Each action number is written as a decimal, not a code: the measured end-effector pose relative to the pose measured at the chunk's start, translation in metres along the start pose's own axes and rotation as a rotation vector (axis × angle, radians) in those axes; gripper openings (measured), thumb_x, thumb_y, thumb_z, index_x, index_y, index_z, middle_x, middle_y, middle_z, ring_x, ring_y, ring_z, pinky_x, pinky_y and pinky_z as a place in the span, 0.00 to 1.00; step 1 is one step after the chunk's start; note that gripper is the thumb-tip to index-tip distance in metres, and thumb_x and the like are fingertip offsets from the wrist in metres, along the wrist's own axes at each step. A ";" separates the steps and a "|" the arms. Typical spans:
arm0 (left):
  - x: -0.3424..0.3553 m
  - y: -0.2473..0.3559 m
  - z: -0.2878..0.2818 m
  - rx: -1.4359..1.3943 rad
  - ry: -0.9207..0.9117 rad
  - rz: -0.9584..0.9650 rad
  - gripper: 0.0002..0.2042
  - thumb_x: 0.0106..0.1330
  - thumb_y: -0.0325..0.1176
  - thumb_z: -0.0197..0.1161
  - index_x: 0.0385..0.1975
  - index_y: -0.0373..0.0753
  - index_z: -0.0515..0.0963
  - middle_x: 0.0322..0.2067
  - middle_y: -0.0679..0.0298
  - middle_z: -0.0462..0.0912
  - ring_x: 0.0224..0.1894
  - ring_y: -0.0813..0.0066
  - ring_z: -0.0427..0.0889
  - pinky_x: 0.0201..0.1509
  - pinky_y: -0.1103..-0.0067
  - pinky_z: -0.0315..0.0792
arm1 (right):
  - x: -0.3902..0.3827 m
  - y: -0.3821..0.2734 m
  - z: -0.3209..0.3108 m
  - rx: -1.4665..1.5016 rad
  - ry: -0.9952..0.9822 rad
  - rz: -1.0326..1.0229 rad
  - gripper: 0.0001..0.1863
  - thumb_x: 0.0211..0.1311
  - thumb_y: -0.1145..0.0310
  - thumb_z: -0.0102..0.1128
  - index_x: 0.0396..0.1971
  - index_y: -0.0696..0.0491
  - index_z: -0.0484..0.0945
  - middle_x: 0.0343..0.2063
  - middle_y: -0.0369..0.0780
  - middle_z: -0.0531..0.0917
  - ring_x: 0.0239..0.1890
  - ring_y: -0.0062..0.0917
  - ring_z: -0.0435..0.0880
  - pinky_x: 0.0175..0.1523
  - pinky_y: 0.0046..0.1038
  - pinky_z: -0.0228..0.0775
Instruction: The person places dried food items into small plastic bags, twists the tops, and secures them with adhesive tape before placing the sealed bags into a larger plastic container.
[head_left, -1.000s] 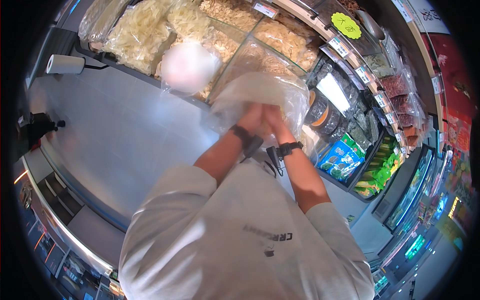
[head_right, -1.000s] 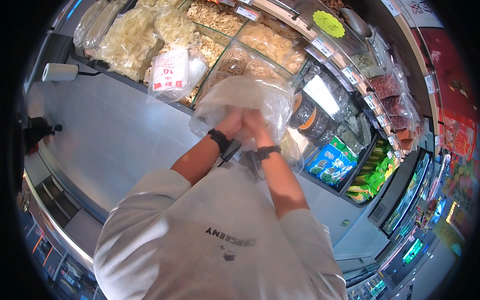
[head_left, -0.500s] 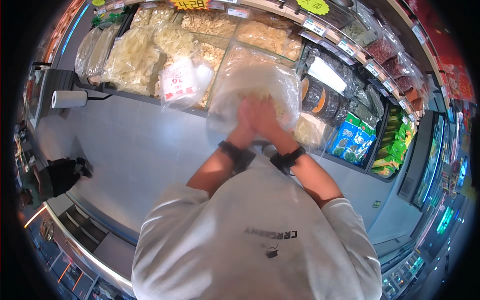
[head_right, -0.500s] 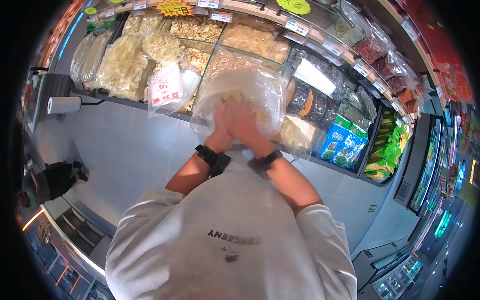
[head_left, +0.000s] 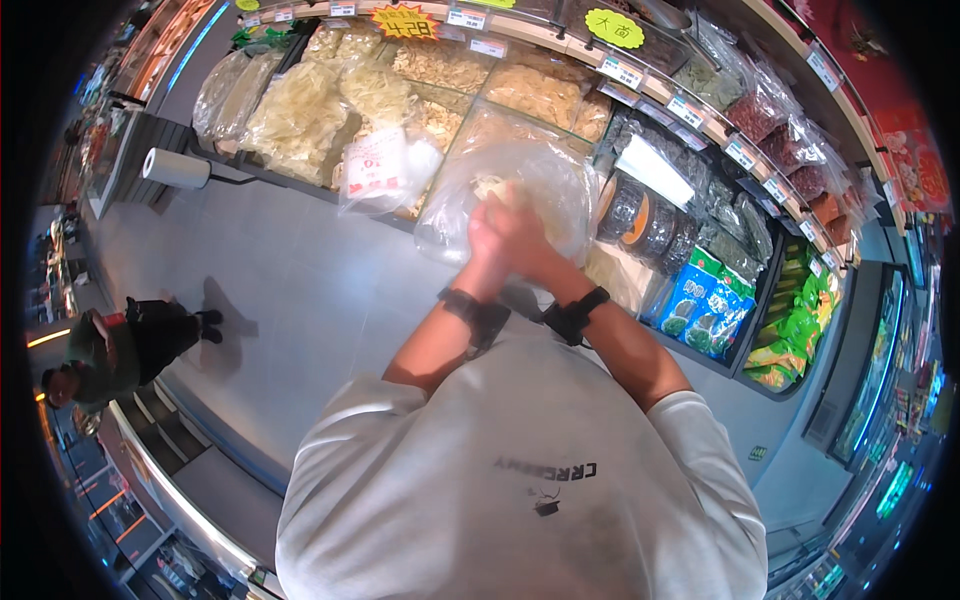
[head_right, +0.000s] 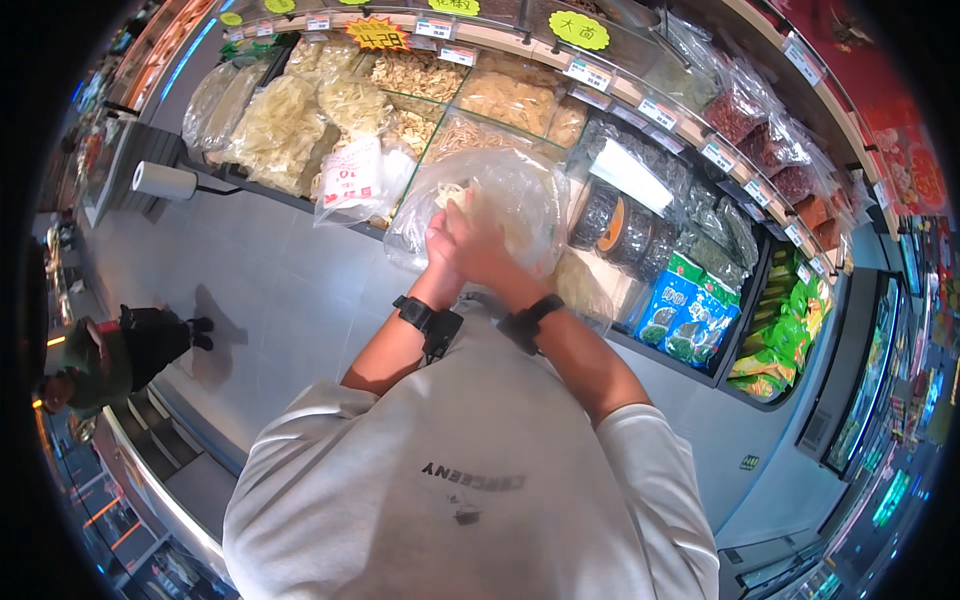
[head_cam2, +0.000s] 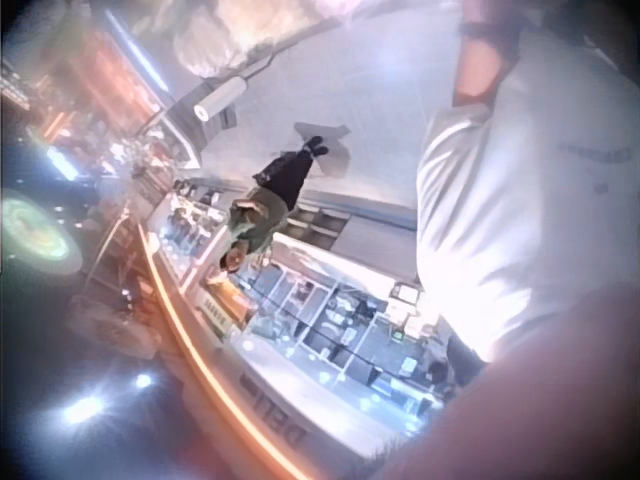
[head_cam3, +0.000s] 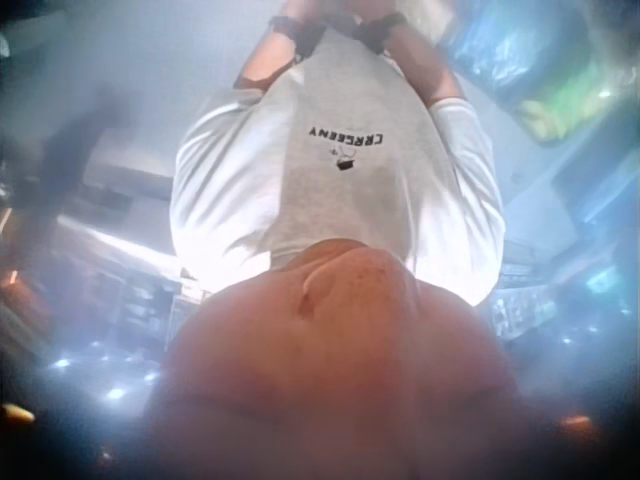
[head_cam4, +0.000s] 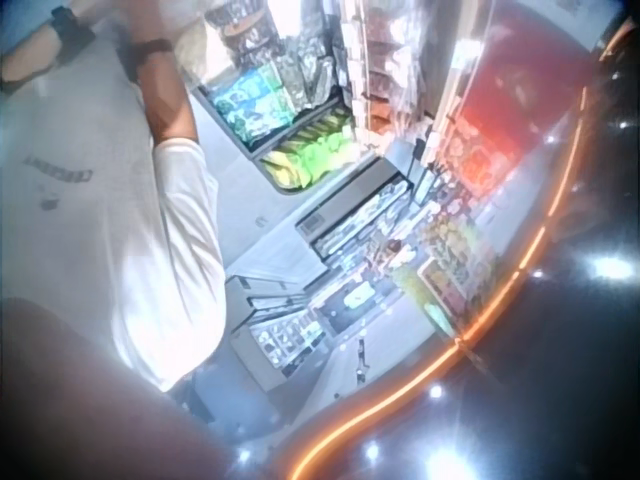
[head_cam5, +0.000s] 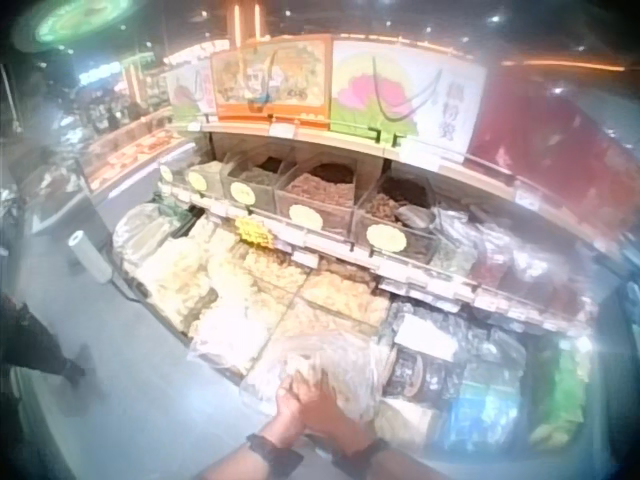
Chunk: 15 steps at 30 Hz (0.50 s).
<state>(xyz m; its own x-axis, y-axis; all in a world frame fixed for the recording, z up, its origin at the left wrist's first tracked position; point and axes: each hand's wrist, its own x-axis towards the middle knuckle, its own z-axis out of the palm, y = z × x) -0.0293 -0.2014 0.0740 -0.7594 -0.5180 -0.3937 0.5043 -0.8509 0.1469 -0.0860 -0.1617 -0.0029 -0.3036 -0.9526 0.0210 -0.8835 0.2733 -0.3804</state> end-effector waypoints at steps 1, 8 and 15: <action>-0.004 -0.002 0.005 -0.032 0.039 0.075 0.22 0.77 0.51 0.40 0.56 0.44 0.72 0.47 0.58 0.78 0.48 0.64 0.77 0.54 0.63 0.71 | -0.003 -0.009 -0.011 -0.136 0.255 -0.180 0.37 0.69 0.44 0.49 0.71 0.50 0.59 0.72 0.57 0.56 0.73 0.59 0.50 0.71 0.60 0.44; -0.043 -0.003 0.042 -0.146 0.196 0.499 0.22 0.75 0.55 0.42 0.54 0.46 0.72 0.46 0.59 0.78 0.49 0.67 0.77 0.53 0.67 0.71 | -0.012 -0.061 -0.067 0.397 0.048 -0.093 0.35 0.66 0.47 0.54 0.68 0.51 0.66 0.64 0.57 0.69 0.71 0.60 0.57 0.75 0.53 0.42; -0.031 -0.021 -0.020 0.450 0.016 0.421 0.24 0.79 0.50 0.37 0.62 0.42 0.69 0.52 0.60 0.75 0.50 0.67 0.76 0.57 0.69 0.72 | -0.008 0.020 0.008 0.534 0.113 -0.086 0.30 0.70 0.52 0.54 0.64 0.57 0.70 0.50 0.56 0.80 0.54 0.51 0.78 0.60 0.48 0.65</action>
<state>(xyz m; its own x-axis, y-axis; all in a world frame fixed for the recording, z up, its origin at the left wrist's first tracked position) -0.0083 -0.1656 0.0647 -0.5247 -0.8191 -0.2319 0.5339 -0.5288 0.6598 -0.0984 -0.1500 -0.0177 -0.3004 -0.9402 0.1603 -0.6120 0.0611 -0.7885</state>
